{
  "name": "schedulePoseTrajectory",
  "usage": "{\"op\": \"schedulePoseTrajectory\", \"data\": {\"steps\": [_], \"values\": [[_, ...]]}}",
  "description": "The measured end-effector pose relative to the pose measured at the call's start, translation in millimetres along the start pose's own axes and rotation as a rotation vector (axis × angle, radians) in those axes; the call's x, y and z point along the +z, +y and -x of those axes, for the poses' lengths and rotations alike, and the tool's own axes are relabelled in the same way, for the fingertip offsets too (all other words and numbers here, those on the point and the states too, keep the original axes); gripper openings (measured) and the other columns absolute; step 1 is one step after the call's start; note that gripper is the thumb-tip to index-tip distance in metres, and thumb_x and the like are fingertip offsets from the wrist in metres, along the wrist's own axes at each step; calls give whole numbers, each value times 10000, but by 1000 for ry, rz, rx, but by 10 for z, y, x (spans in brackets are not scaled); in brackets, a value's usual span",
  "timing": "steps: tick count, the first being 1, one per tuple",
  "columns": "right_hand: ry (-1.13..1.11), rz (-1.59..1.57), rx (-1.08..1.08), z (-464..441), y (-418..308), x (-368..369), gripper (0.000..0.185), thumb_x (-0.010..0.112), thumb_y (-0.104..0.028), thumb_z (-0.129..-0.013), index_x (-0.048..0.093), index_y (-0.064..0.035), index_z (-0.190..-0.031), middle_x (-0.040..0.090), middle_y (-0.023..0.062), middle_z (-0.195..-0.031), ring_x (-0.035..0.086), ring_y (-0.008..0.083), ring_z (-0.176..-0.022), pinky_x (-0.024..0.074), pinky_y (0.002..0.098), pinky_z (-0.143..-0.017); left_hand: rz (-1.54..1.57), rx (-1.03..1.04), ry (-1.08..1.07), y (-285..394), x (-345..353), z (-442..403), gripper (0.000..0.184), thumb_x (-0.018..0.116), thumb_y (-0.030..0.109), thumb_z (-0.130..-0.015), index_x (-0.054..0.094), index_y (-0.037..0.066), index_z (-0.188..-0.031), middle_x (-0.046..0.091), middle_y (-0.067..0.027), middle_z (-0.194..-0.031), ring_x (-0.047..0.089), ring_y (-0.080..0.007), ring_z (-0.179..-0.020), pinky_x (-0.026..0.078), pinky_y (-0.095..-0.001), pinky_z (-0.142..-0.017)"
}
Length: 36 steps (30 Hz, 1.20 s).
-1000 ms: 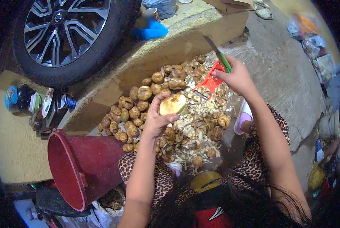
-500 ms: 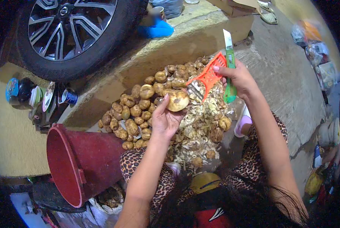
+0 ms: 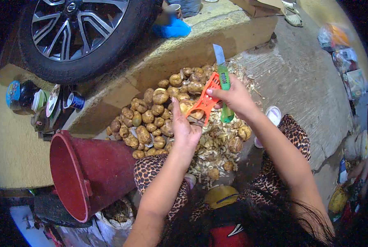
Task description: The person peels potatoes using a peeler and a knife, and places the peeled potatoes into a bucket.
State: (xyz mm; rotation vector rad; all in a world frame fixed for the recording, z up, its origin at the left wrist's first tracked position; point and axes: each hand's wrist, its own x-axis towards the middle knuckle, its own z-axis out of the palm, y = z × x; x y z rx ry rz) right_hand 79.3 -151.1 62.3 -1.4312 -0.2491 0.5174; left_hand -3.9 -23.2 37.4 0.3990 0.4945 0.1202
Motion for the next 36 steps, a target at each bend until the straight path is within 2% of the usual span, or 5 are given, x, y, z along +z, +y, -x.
{"op": "schedulePoseTrajectory", "data": {"steps": [19,26,31,34,36], "values": [[482,791,-577,-153,-54,-299,338,710,-182,-692,505,-24,-910,599,71,-729,590,163,-626,476,320,-574,-324,68,-70,48,-170,-27,481,380,454,-905,504,23,-1078,604,-106,-989,600,-237,-900,494,-358,-785],[58,131,-72,149,-182,-14,344,690,-181,-747,458,-39,-956,518,9,-619,498,94,-419,408,218,-371,-294,72,-124,90,-6,43,553,305,509,-909,499,30,-1103,593,-109,-1035,592,-223,-933,486,-366,-808],[168,487,-343,30,-37,-64,363,700,-170,-739,483,-39,-999,546,4,-687,504,67,-477,410,227,-404,-359,65,-111,44,-89,-52,570,291,503,-913,472,16,-1145,571,-132,-1091,587,-235,-963,487,-374,-817],[489,647,-617,-87,-39,-275,357,705,-231,-700,486,-39,-906,559,108,-701,586,259,-685,447,392,-633,-378,25,-130,50,-185,-111,498,321,472,-916,496,33,-1075,605,-105,-979,614,-218,-863,516,-357,-741],[493,596,-449,-162,-133,-470,367,714,-231,-697,486,-37,-909,560,71,-691,582,203,-646,459,366,-596,-378,-5,-162,73,-234,-59,412,369,426,-922,496,49,-1027,615,-77,-908,621,-193,-818,518,-333,-719]]}}
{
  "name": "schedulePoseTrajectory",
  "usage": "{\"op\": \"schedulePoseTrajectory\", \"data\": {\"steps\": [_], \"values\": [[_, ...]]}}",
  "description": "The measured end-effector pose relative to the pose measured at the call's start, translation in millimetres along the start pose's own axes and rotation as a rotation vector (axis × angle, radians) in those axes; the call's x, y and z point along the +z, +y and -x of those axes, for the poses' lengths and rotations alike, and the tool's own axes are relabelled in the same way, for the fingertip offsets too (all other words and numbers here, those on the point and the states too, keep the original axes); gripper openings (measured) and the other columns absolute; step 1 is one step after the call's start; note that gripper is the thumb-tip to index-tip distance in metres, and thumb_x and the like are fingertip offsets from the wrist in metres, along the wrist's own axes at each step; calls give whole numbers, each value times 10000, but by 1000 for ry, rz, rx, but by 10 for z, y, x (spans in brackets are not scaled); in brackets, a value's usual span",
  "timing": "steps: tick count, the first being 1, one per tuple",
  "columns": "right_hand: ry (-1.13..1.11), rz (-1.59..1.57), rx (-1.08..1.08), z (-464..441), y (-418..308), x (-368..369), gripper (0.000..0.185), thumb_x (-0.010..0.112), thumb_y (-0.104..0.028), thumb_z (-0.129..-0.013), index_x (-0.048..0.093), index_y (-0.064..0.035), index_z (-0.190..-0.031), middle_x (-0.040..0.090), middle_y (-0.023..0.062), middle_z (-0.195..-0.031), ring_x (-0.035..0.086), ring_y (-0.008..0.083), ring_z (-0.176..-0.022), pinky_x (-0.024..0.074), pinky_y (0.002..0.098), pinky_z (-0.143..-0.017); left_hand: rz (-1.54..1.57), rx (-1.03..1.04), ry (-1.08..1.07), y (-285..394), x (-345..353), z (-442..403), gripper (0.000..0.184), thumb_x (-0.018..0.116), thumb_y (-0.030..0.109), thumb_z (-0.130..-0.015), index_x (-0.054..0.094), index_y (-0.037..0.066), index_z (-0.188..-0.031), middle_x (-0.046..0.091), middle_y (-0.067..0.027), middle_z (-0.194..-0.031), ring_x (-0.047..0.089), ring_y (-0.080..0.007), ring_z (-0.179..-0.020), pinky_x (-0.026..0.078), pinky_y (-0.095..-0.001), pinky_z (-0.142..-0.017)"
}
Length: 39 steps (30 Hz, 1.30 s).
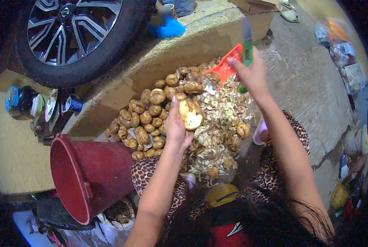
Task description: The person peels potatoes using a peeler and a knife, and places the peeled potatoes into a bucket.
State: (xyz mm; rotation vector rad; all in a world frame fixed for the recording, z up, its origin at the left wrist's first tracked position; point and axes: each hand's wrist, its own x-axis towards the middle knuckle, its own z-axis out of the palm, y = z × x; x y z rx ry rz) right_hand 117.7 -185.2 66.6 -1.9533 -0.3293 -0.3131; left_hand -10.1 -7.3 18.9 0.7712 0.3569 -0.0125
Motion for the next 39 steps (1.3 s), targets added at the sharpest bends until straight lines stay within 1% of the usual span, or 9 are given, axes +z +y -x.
{"op": "schedulePoseTrajectory", "data": {"steps": [7,11,14,20,26,27,31,35,39], "values": [[-381,-414,323,396,-338,198,343,707,-147,-730,477,-33,-957,548,8,-678,483,69,-436,393,212,-392,53,-22,154,34,99,-25,549,294,517,-906,523,39,-1050,619,-95,-931,622,-219,-795,533,-347,-675],[-359,-390,210,372,-263,246,357,700,-150,-737,477,-27,-987,553,17,-697,499,67,-462,408,220,-401,1,-16,169,13,100,-27,512,323,496,-909,523,40,-1027,620,-91,-900,623,-197,-765,527,-330,-661],[200,190,-385,-4,159,112,335,703,-167,-720,495,-27,-942,567,51,-676,539,114,-471,453,286,-456,-38,-22,67,12,-22,-15,458,377,470,-907,520,42,-985,617,-82,-862,622,-172,-738,525,-321,-650],[-365,-429,439,280,-423,69,361,725,-197,-694,487,-33,-912,567,76,-721,552,136,-601,455,311,-510,-14,-4,61,65,10,-26,478,388,478,-900,520,30,-1002,619,-79,-858,619,-172,-731,522,-319,-654],[-110,-272,70,205,-141,156,349,719,-186,-699,464,-38,-885,539,38,-654,528,134,-515,446,293,-487,-24,-12,85,50,-50,-39,518,341,509,-897,527,41,-1015,623,-104,-873,632,-222,-763,539,-352,-640],[4,111,-69,36,103,92,333,710,-184,-707,470,-41,-888,542,37,-652,535,122,-522,441,268,-476,-43,-6,69,101,-1,9,521,341,519,-893,527,44,-1000,622,-103,-862,632,-230,-744,542,-363,-613],[-213,-314,411,85,-239,-21,336,698,-190,-711,460,-29,-886,571,107,-711,591,250,-648,452,389,-562,-67,-11,20,112,-48,-13,549,338,529,-890,513,33,-1046,620,-116,-892,633,-241,-763,543,-357,-618],[-158,180,-48,175,-164,-5,382,704,-219,-702,496,-29,-960,586,141,-765,599,277,-737,456,386,-672,-9,-43,18,139,70,2,580,348,526,-887,490,0,-1085,611,-141,-935,632,-267,-795,545,-358,-624],[-67,-39,-99,34,-83,-139,360,692,-244,-718,520,-27,-949,589,103,-723,581,241,-620,461,365,-576,97,-104,-57,190,51,16,371,433,393,-901,475,39,-1005,604,-135,-898,621,-283,-855,543,-369,-711]]}}
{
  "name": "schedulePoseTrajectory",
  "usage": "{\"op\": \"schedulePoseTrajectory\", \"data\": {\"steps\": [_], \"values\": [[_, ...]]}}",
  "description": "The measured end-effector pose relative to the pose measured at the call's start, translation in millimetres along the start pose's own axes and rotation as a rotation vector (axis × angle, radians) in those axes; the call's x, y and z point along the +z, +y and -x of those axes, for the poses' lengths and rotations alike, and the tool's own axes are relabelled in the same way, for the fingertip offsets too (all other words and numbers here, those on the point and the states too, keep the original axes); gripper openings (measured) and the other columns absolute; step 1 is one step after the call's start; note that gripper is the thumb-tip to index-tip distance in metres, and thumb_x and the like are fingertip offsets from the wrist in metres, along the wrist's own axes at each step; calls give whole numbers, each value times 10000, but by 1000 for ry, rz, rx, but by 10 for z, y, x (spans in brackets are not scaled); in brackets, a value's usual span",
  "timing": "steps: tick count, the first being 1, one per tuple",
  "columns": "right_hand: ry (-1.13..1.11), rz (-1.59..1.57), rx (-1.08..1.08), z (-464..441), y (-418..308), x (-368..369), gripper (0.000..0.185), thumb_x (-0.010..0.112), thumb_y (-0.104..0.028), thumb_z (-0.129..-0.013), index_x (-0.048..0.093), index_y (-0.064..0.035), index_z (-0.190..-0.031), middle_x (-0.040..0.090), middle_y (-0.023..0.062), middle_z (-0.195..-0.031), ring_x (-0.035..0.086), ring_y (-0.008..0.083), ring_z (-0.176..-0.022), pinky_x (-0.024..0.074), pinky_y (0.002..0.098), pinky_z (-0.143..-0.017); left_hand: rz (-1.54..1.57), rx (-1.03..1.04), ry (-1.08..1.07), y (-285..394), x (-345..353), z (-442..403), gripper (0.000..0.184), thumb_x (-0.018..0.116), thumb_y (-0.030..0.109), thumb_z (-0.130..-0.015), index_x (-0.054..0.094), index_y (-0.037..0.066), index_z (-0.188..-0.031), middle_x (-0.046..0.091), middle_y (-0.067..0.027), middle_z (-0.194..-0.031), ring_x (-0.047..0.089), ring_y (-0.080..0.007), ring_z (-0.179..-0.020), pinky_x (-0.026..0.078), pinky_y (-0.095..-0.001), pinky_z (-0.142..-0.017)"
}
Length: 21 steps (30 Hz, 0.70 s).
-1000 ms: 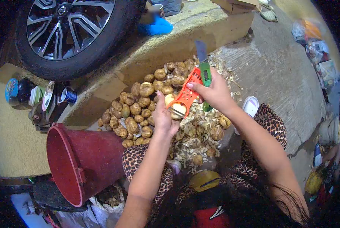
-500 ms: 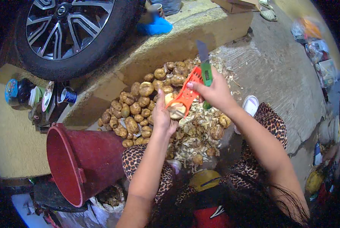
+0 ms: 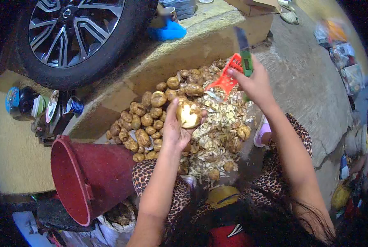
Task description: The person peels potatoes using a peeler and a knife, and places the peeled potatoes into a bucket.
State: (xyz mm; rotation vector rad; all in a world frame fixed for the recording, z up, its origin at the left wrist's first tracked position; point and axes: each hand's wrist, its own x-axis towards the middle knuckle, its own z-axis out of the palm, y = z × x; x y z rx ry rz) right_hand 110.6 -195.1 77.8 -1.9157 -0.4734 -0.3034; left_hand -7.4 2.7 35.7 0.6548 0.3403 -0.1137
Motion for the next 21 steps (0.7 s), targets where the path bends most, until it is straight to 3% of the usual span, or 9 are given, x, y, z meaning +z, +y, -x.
{"op": "schedulePoseTrajectory", "data": {"steps": [4,7,9,11,16,19,20,21], "values": [[-153,-256,355,-1,-25,-97,293,702,-230,-729,530,-30,-858,576,35,-655,530,122,-479,428,264,-437,-208,66,37,-71,34,56,361,434,370,-901,462,35,-1032,587,-151,-963,612,-308,-872,539,-382,-735],[-231,-436,491,57,-109,-10,264,710,-200,-729,526,-37,-825,559,5,-630,496,66,-448,402,212,-404,24,19,-71,-58,4,-1,488,397,402,-893,457,-9,-1149,572,-169,-1055,578,-295,-982,489,-416,-831],[-278,-478,524,181,-243,135,252,709,-164,-729,522,-36,-840,546,-5,-621,483,60,-453,387,206,-408,60,28,62,-132,55,-27,506,347,422,-918,457,-7,-1162,571,-155,-1077,578,-269,-986,480,-403,-844],[-362,-348,432,272,-260,269,303,738,-176,-699,518,-39,-855,548,-10,-623,500,64,-456,405,208,-411,2,64,219,-236,59,-67,527,314,440,-928,457,-9,-1165,572,-148,-1083,578,-259,-985,481,-395,-842],[-261,-192,164,295,-106,382,303,731,-200,-704,529,-46,-871,536,-11,-612,504,68,-465,413,223,-419,-104,63,216,-196,79,-54,505,307,454,-927,491,9,-1078,604,-137,-985,619,-249,-864,526,-389,-726],[-118,-55,117,89,31,198,321,724,-225,-680,535,-19,-838,584,68,-681,592,217,-625,469,375,-573,-183,27,164,-148,59,-10,476,320,460,-922,503,34,-1030,618,-123,-911,632,-241,-786,543,-391,-646],[146,243,-135,-29,196,161,267,706,-222,-709,541,-37,-806,588,58,-671,576,175,-549,464,330,-505,-201,32,127,-144,62,32,470,324,461,-921,506,40,-1020,619,-118,-893,632,-238,-770,544,-391,-625],[62,91,26,-37,165,103,257,705,-219,-713,543,-42,-804,586,52,-665,565,158,-523,458,312,-483,-221,38,87,-136,69,67,463,328,463,-919,509,46,-1010,621,-112,-876,633,-235,-754,546,-391,-604]]}}
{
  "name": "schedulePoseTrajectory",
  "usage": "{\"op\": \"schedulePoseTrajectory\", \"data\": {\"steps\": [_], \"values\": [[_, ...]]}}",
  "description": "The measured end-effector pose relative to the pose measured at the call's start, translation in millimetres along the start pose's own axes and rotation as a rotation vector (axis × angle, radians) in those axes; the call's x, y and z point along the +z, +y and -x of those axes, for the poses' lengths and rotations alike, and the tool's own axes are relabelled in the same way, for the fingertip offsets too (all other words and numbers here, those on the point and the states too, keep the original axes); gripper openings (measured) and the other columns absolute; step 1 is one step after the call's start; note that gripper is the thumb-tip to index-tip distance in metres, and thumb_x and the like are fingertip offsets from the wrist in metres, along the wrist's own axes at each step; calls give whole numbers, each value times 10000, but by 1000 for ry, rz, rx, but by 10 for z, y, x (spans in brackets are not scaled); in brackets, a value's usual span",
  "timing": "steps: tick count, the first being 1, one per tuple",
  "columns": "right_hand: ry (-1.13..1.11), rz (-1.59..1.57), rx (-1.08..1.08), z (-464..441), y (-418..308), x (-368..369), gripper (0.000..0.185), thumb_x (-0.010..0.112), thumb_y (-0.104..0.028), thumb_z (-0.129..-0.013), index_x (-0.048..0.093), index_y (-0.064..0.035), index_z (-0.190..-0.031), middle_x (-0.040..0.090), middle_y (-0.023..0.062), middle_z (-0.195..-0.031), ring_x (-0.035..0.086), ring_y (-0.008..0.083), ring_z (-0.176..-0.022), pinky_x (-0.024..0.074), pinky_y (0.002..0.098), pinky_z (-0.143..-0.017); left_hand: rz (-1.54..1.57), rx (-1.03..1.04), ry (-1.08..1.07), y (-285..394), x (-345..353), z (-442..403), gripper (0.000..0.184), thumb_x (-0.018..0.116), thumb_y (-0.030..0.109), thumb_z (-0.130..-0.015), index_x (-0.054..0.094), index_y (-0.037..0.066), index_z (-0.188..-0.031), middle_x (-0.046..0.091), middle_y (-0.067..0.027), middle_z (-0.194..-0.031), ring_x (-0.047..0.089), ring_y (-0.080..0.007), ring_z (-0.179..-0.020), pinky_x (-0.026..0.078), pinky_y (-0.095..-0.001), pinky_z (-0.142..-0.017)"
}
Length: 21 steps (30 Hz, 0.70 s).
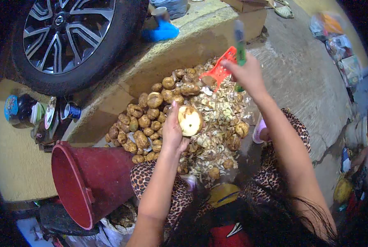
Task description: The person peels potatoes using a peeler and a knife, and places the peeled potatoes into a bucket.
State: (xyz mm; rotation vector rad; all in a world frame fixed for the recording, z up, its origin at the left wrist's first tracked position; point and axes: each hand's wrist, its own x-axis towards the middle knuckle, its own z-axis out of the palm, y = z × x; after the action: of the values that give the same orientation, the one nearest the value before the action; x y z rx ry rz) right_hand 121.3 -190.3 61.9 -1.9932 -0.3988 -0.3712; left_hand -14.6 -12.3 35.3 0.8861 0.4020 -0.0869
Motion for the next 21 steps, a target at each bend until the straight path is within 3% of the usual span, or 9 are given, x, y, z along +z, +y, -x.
{"op": "schedulePoseTrajectory", "data": {"steps": [2,6,10,11,14,15,18,19,21], "values": [[-193,-294,320,-58,-131,-110,239,704,-214,-722,546,-52,-800,583,39,-653,544,125,-472,446,277,-440,-8,2,33,16,-18,7,449,339,453,-920,516,48,-997,618,-107,-894,631,-226,-776,543,-386,-612],[-434,-420,386,330,-510,71,282,719,-241,-716,537,-53,-824,532,-4,-587,503,74,-452,405,224,-414,31,-14,89,22,-32,-39,441,339,446,-921,517,48,-985,614,-101,-892,628,-216,-775,541,-378,-630],[-228,-187,14,273,-296,150,284,720,-200,-704,538,-46,-859,567,30,-634,522,88,-453,432,253,-437,56,-22,44,-42,-136,-80,448,329,448,-923,519,49,-1002,615,-98,-884,626,-210,-769,537,-356,-667],[-11,-17,-168,147,-242,73,276,710,-182,-704,532,-28,-850,572,54,-642,546,142,-491,442,288,-472,51,-21,45,-35,-144,-67,450,328,446,-923,520,48,-1006,617,-99,-886,627,-213,-765,536,-353,-674],[-63,-348,380,-101,-135,-131,264,700,-157,-697,523,-21,-838,575,114,-665,579,254,-576,448,349,-540,44,-27,48,-33,-139,-45,455,326,442,-925,525,44,-1017,621,-107,-892,629,-225,-756,534,-352,-688],[-140,-299,355,-75,-220,-159,266,699,-171,-699,524,-19,-829,580,112,-667,583,258,-594,451,358,-556,54,-24,61,-56,-166,-83,457,325,440,-925,527,42,-1019,623,-111,-892,630,-232,-754,535,-357,-689],[-58,108,-108,26,-148,-72,279,709,-195,-693,536,-23,-828,600,96,-687,593,222,-599,464,338,-564,64,-29,63,-63,-207,-133,464,333,442,-922,531,35,-1025,627,-118,-893,633,-247,-757,536,-363,-691],[-135,168,-4,12,-150,-98,321,724,-207,-670,544,-13,-851,620,108,-742,609,245,-685,473,349,-636,63,-35,55,-60,-207,-137,467,337,443,-920,532,33,-1027,628,-119,-894,634,-252,-759,536,-364,-691],[-225,-80,270,-50,-169,-168,326,729,-206,-662,542,-17,-850,621,114,-751,607,255,-694,471,358,-642,86,-48,53,-58,-213,-134,471,349,445,-915,531,29,-1038,631,-120,-896,634,-254,-772,536,-366,-692]]}}
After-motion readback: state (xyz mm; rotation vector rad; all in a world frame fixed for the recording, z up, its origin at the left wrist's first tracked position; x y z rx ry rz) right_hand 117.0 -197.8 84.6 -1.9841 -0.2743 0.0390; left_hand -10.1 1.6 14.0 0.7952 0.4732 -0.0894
